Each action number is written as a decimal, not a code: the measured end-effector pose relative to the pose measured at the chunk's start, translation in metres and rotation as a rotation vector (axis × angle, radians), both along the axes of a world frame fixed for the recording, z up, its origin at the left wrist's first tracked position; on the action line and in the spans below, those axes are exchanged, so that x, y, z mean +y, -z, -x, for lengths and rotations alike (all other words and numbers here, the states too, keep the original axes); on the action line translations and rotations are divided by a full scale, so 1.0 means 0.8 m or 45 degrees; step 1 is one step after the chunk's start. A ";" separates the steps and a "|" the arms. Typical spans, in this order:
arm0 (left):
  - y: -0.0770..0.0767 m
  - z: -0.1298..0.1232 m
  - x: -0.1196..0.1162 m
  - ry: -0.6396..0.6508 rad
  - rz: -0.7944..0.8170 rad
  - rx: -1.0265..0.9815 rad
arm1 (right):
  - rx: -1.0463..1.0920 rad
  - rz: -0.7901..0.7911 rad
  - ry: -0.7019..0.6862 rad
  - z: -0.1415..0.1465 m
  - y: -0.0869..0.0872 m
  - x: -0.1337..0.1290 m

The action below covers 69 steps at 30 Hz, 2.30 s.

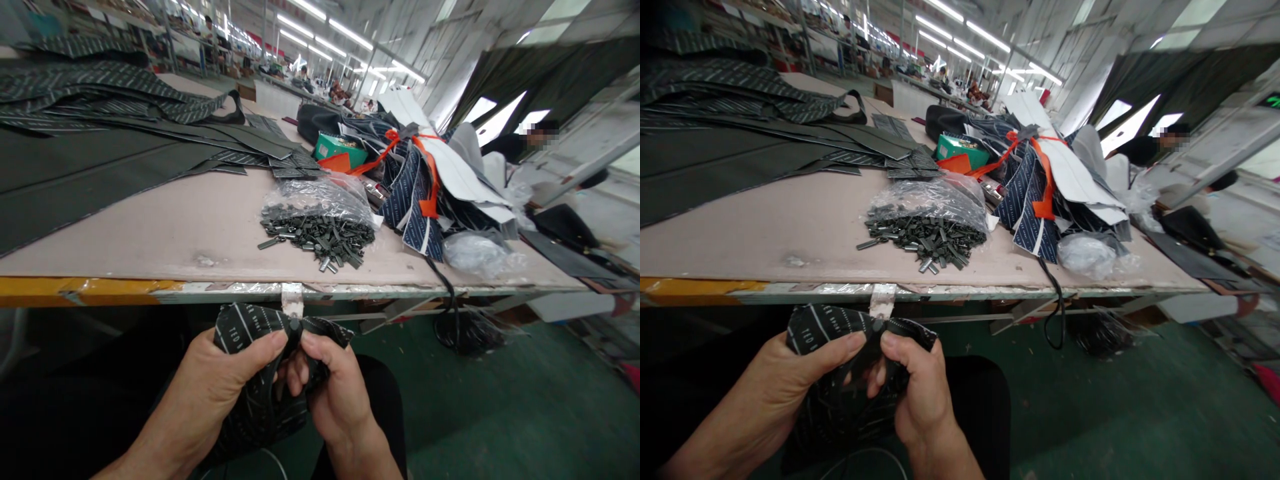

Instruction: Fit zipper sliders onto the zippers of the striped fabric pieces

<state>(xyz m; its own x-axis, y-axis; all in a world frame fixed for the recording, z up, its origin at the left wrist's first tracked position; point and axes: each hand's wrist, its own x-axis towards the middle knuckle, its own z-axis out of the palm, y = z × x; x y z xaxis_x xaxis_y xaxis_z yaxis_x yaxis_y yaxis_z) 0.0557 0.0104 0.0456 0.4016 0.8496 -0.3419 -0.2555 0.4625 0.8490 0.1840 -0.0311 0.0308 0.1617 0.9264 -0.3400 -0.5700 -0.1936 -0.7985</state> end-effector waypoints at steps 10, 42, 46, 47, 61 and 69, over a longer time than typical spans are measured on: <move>0.006 0.003 -0.003 -0.016 0.030 0.098 | -0.007 -0.006 -0.007 -0.003 0.002 -0.001; 0.002 -0.017 -0.005 -0.204 -0.043 0.061 | 0.065 -0.067 0.075 0.005 -0.002 0.010; 0.005 -0.015 -0.007 -0.199 0.000 0.129 | 0.071 -0.078 0.069 0.006 0.002 0.010; 0.007 -0.013 -0.007 -0.198 0.000 0.148 | 0.071 -0.086 0.065 0.005 0.004 0.009; 0.025 0.024 -0.027 -0.006 -0.090 0.497 | -0.542 -0.207 -0.016 -0.033 0.046 -0.057; -0.013 0.001 0.028 -0.168 -0.592 0.769 | -0.716 -0.199 0.147 -0.035 -0.006 -0.007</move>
<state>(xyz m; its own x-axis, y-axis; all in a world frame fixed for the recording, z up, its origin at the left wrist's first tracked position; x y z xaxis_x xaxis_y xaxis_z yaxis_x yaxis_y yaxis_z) 0.0547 0.0332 0.0558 0.1441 0.9874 -0.0656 0.2855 0.0220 0.9581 0.2122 -0.0363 0.0356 0.3801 0.9243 -0.0340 -0.0613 -0.0115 -0.9981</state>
